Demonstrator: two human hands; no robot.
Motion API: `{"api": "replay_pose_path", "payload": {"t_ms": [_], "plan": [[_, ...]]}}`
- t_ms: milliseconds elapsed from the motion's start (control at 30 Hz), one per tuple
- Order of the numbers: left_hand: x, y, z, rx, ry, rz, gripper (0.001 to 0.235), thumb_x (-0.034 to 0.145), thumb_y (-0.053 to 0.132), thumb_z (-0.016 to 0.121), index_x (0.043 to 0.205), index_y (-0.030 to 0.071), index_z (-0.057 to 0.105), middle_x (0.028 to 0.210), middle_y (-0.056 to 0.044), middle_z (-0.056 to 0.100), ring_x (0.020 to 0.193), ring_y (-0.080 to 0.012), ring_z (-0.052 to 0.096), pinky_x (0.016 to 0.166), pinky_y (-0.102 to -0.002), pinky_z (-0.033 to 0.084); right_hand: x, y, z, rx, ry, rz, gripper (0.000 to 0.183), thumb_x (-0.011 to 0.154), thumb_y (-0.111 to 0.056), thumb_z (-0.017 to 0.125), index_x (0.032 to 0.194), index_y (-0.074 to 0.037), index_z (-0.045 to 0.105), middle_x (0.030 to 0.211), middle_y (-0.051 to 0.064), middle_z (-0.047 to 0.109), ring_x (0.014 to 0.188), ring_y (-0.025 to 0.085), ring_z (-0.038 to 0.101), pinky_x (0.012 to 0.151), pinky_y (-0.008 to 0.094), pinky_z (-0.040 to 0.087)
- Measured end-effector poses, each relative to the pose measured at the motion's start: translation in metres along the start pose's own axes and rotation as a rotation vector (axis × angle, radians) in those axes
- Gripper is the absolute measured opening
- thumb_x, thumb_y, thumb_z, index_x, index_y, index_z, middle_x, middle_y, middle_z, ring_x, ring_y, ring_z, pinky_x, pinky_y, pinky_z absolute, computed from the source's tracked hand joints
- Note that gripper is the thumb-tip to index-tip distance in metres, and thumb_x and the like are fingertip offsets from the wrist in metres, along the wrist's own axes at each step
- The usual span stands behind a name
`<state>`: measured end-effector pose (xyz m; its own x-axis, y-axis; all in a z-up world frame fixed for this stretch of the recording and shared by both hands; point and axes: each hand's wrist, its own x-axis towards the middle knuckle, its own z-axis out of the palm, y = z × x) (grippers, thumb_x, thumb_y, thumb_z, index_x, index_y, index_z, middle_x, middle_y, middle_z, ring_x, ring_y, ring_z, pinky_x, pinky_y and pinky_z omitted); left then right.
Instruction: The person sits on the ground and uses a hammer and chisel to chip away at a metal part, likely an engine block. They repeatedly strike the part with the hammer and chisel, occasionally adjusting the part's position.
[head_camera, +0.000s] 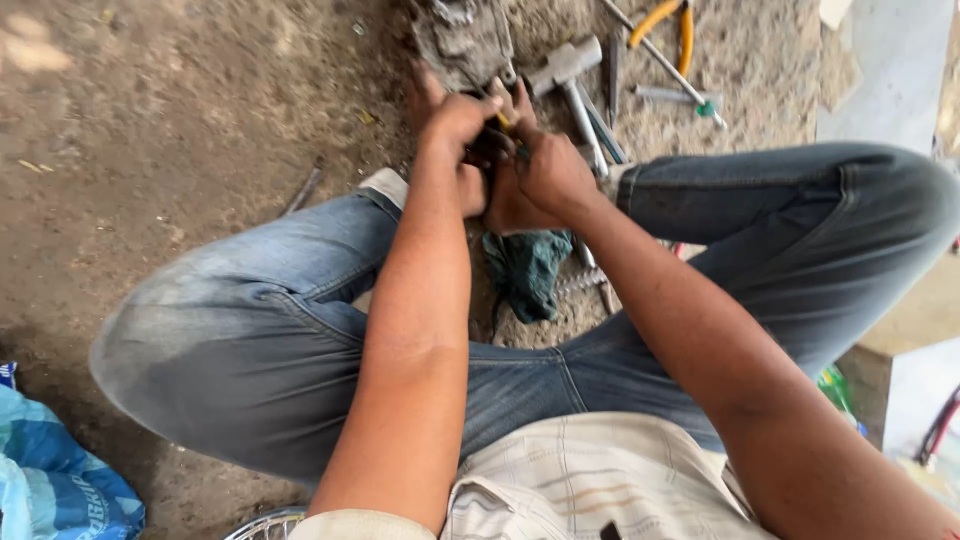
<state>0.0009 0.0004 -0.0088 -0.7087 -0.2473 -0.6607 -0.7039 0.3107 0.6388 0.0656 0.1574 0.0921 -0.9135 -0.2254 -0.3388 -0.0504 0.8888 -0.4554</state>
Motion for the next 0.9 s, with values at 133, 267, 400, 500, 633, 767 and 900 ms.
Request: {"api": "replay_pose_path", "payload": {"t_ms": [133,267,400,500,633,767,900], "plan": [[0.026,-0.02,-0.001,-0.038,-0.092,0.036,0.13,0.078,0.037,0.088,0.164,0.016,-0.007,0.172,-0.009,-0.016,0.158,-0.0289,-0.012,0.127,-0.043,0.0,0.015,0.004,-0.006,-0.102,-0.14,0.083,0.033,0.101,-0.021,0.06,0.133,-0.023,0.069,0.096,0.018,0.077,0.078,0.029,0.073,0.07,0.046,0.059],[0.045,-0.025,0.022,-0.193,-0.2,0.01,0.074,0.087,0.041,0.076,0.133,0.01,0.028,0.127,-0.008,0.026,0.112,-0.026,0.026,0.092,-0.04,0.025,0.025,0.014,-0.024,-0.137,-0.143,0.095,0.034,0.1,-0.033,0.067,0.134,-0.034,0.068,0.104,0.005,0.078,0.078,0.02,0.073,0.075,0.039,0.06],[0.045,-0.018,0.061,-0.453,-0.552,0.008,0.042,0.096,0.044,0.064,0.102,0.003,0.062,0.082,-0.007,0.067,0.066,-0.023,0.064,0.057,-0.037,0.049,0.026,0.032,-0.048,-0.253,-0.172,0.176,0.033,0.101,-0.037,0.068,0.134,-0.038,0.069,0.107,0.001,0.078,0.073,0.015,0.069,0.07,0.031,0.056],[0.046,-0.021,0.061,-0.448,-0.642,0.004,0.047,0.099,0.047,0.056,0.096,0.002,0.072,0.077,-0.008,0.079,0.057,-0.0219,0.073,0.049,-0.036,0.056,0.031,0.031,-0.05,-0.296,-0.156,0.152,0.031,0.101,-0.032,0.07,0.132,-0.037,0.071,0.106,0.001,0.079,0.066,0.014,0.065,0.057,0.032,0.05],[0.053,-0.033,0.047,-0.608,-0.57,0.049,0.048,0.098,0.048,0.059,0.099,0.002,0.073,0.082,-0.009,0.08,0.062,-0.0207,0.074,0.056,-0.036,0.058,0.04,0.031,-0.032,-0.392,-0.082,0.021,0.033,0.1,-0.024,0.069,0.131,-0.035,0.073,0.097,0.006,0.075,0.058,0.014,0.056,0.043,0.03,0.045],[0.067,-0.056,0.038,-0.594,-0.211,0.125,0.052,0.095,0.053,0.062,0.097,0.002,0.073,0.079,-0.007,0.079,0.063,-0.0174,0.074,0.06,-0.035,0.06,0.054,0.035,-0.004,-0.336,0.032,-0.189,0.031,0.102,-0.023,0.068,0.131,-0.033,0.075,0.095,0.003,0.075,0.061,0.012,0.057,0.047,0.028,0.046],[0.072,-0.057,0.054,-0.568,-0.307,0.182,0.056,0.092,0.058,0.065,0.094,0.002,0.073,0.076,-0.005,0.077,0.064,-0.0142,0.074,0.064,-0.033,0.061,0.066,0.059,-0.02,-0.412,-0.018,-0.184,0.042,0.1,-0.028,0.071,0.14,-0.018,0.067,0.09,0.009,0.073,0.058,0.011,0.054,0.046,0.027,0.048]]}}
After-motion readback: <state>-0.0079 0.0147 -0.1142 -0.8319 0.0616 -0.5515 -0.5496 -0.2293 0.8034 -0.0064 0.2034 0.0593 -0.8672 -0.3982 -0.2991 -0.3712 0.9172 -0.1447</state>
